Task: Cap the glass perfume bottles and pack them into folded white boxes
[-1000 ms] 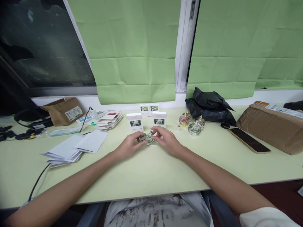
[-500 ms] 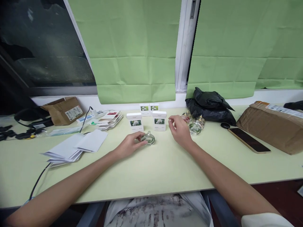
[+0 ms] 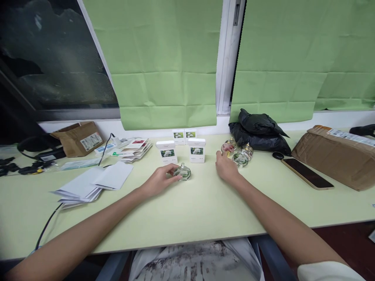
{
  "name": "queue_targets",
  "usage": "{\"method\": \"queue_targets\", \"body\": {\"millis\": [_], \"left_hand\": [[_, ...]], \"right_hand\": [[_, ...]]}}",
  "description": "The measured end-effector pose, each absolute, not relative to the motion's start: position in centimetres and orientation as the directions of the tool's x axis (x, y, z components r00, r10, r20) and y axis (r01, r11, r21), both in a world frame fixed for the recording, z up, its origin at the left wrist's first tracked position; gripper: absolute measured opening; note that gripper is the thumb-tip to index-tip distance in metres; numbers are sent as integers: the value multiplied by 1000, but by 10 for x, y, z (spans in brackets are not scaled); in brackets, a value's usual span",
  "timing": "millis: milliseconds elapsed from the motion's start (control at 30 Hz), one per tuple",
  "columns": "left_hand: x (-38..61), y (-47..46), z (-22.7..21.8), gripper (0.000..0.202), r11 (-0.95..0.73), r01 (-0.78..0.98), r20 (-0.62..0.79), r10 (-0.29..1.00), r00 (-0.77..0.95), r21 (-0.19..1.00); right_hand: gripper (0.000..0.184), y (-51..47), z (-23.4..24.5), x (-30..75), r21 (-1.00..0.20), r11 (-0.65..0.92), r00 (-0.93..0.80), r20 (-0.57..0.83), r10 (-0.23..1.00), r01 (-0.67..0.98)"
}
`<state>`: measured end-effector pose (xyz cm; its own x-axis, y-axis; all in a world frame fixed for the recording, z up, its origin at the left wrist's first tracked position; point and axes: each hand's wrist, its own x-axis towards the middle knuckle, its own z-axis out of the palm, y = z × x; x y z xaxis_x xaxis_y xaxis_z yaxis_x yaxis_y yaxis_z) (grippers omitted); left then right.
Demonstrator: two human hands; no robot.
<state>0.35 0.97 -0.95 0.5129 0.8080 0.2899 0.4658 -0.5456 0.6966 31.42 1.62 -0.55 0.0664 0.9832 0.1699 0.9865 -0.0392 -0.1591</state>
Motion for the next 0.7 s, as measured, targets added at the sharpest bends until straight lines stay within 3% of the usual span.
{"method": "queue_targets", "body": {"millis": [233,367,533,700], "left_hand": [[4,8,-9,37,-536,465,292,817,498,705],[5,7,-9,38,-522,458,280,822,496,720],[6,6,-9,36,-550,468,322,815,481,692],[6,4,-8,37,-598,461,378,789,485,655]], "right_hand": [[26,14,-9,310,-178,40,-5,191,982,983],[15,11,-10,304,-302,170,-103,225,969,938],[18,2,-8,291,-436,367,-238,322,916,822],[30,-4,-7,277,-674,519,-209,489,847,526]]}}
